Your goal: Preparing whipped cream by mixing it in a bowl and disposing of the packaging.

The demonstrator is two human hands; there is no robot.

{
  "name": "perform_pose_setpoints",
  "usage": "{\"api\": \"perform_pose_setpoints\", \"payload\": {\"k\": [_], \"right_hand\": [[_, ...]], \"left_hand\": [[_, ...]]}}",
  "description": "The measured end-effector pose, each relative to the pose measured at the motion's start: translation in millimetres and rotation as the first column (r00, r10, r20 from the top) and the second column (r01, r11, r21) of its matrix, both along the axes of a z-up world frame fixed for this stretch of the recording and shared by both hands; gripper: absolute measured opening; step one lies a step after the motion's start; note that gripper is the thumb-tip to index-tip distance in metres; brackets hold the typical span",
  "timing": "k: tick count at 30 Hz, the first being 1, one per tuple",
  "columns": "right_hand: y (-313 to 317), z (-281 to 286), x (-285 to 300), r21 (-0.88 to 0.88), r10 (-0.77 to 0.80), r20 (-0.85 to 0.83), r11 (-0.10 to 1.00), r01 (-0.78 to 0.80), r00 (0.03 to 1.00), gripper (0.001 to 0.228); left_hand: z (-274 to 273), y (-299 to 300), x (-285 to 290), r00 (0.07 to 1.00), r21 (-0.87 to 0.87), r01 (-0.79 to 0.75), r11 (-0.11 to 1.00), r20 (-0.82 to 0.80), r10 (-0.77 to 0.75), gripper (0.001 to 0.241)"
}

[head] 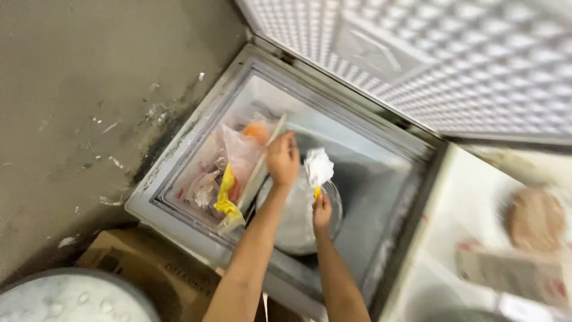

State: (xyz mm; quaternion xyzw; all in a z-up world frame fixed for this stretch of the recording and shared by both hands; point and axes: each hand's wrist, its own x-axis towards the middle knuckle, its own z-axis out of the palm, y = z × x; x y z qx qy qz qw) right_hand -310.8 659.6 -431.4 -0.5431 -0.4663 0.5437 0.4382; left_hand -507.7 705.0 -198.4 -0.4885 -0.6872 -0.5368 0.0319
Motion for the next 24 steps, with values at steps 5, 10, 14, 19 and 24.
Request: {"api": "perform_pose_setpoints", "payload": {"k": [5,10,14,19,24], "right_hand": [[-63,173,-19,0.073,-0.202,-0.21,0.973,0.221,0.957,0.03],[-168,405,14,-0.017,-0.191,-0.277,0.981,0.194,0.942,0.026],[-264,483,128,0.082,-0.437,-0.042,0.895,0.439,0.899,0.029],[-374,518,240,0.536,-0.879,0.152,0.457,0.71,0.451,0.023],[-418,461,261,0.273,-0.46,0.875,0.727,0.631,0.151,0.022]], "left_hand": [[48,-47,19,0.986,0.004,-0.075,0.997,0.146,0.073,0.021],[121,-95,51,0.972,-0.055,0.028,0.998,0.236,-0.015,0.029],[169,-127,78,0.945,-0.018,0.211,0.977,0.259,-0.199,0.033],[189,-157,118,0.843,0.032,0.401,0.915,0.377,-0.383,0.031],[194,-180,157,0.78,0.032,0.519,0.854,0.391,-0.488,0.031]]}}
